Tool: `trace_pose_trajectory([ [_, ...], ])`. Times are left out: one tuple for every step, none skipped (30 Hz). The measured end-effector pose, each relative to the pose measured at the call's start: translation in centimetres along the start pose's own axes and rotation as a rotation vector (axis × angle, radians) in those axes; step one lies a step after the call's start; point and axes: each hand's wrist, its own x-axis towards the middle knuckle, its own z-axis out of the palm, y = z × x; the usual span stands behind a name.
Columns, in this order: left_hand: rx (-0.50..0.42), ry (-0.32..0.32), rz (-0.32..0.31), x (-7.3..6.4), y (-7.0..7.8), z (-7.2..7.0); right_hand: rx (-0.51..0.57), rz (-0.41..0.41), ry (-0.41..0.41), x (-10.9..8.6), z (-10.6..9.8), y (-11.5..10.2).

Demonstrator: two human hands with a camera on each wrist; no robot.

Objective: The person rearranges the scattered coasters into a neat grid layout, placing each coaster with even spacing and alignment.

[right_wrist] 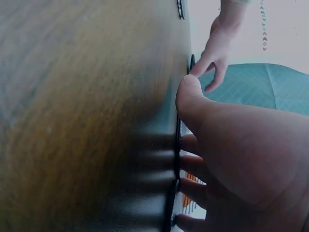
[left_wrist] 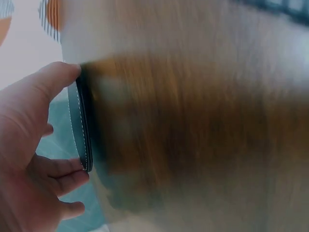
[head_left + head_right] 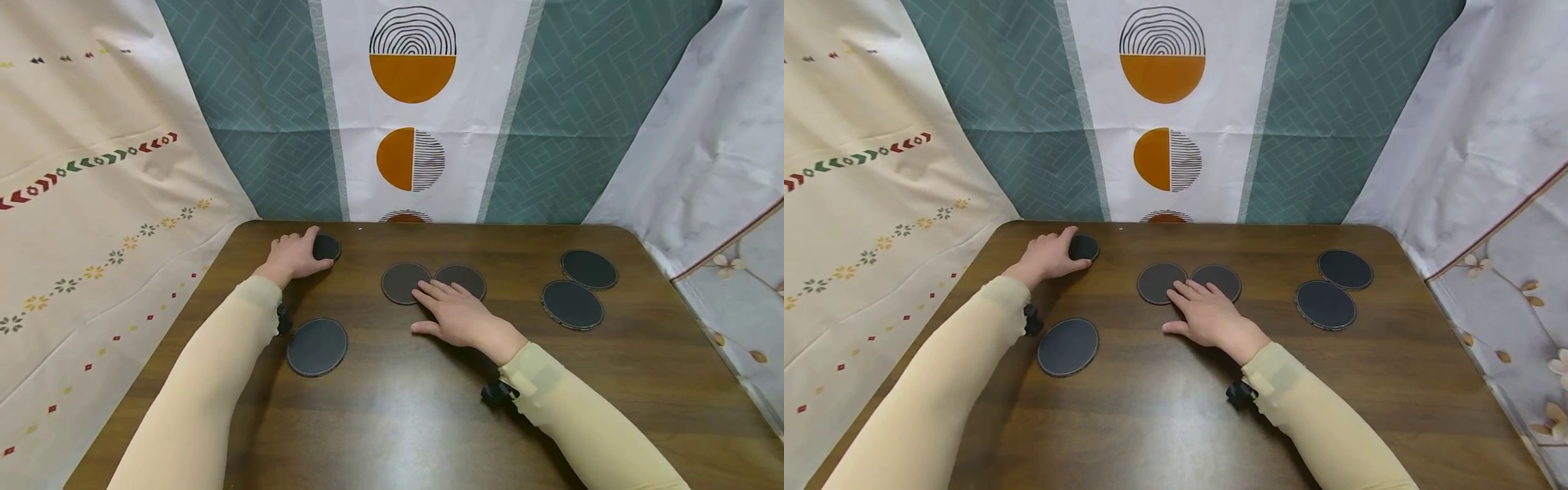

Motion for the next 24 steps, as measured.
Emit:
trace_pose_trajectory([
  [0.004, 0.007, 0.02, 0.0, 0.3, 0.0, 0.0, 0.001, 0.001, 0.0, 0.0, 0.0],
  [0.009, 0.013, 0.04, -0.1, 0.7, 0.1, -0.001, 0.001, 0.003, -0.1, 0.0, 0.0],
  [0.014, 0.018, 0.059, -0.1, 1.1, 0.1, -0.002, 0.0, 0.004, -0.1, -0.1, 0.0],
  [0.017, 0.021, 0.076, -0.2, 1.5, 0.1, -0.005, -0.003, 0.007, -0.1, -0.1, 0.0],
  [0.022, 0.023, 0.095, -0.3, 1.9, 0.1, -0.005, -0.005, 0.01, -0.1, -0.2, 0.0],
  [0.025, 0.022, 0.113, -0.5, 2.4, 0.1, -0.005, -0.008, 0.012, -0.2, -0.2, 0.0],
  [0.025, 0.02, 0.131, -0.7, 2.8, 0.1, -0.006, -0.01, 0.014, -0.2, -0.2, -0.1],
  [0.022, 0.017, 0.148, -0.9, 3.2, 0.1, -0.006, -0.011, 0.017, -0.2, -0.3, -0.1],
  [0.019, 0.014, 0.163, -1.1, 3.6, 0.1, -0.006, -0.013, 0.02, -0.2, -0.3, -0.1],
  [0.013, 0.01, 0.178, -1.4, 4.0, 0.1, -0.005, -0.014, 0.022, -0.3, -0.3, -0.1],
  [0.01, 0.005, 0.191, -1.6, 4.4, 0.2, -0.003, -0.014, 0.022, -0.2, -0.3, -0.1],
  [0.009, -0.001, 0.205, -1.8, 4.7, 0.2, -0.003, -0.014, 0.023, -0.3, -0.3, -0.1],
  [0.01, -0.005, 0.219, -2.0, 5.1, 0.3, -0.003, -0.013, 0.023, -0.3, -0.3, -0.1],
  [0.013, -0.011, 0.233, -2.2, 5.4, 0.3, -0.004, -0.013, 0.024, -0.3, -0.3, -0.1],
  [0.019, -0.016, 0.247, -2.4, 5.8, 0.4, -0.005, -0.013, 0.023, -0.3, -0.4, -0.1],
  [0.027, -0.019, 0.261, -2.6, 6.1, 0.4, -0.006, -0.013, 0.023, -0.3, -0.4, -0.1],
  [0.035, -0.019, 0.276, -2.7, 6.3, 0.5, -0.006, -0.012, 0.022, -0.3, -0.4, -0.1],
  [0.041, -0.018, 0.288, -2.9, 6.6, 0.6, -0.004, -0.011, 0.022, -0.3, -0.4, -0.1],
  [0.046, -0.018, 0.296, -3.1, 6.9, 0.6, -0.003, -0.01, 0.021, -0.3, -0.4, -0.1],
  [0.048, -0.019, 0.301, -3.3, 7.0, 0.6, 0.0, -0.009, 0.02, -0.3, -0.4, -0.1],
  [0.051, -0.018, 0.305, -3.4, 7.2, 0.7, 0.002, -0.008, 0.02, -0.3, -0.4, -0.1],
  [0.051, -0.019, 0.307, -3.6, 7.3, 0.7, 0.004, -0.008, 0.02, -0.3, -0.4, -0.1],
  [0.052, -0.021, 0.307, -3.7, 7.3, 0.8, 0.006, -0.008, 0.019, -0.3, -0.4, -0.1],
  [0.051, -0.025, 0.306, -3.9, 7.4, 0.8, 0.007, -0.009, 0.02, -0.3, -0.4, -0.2],
])
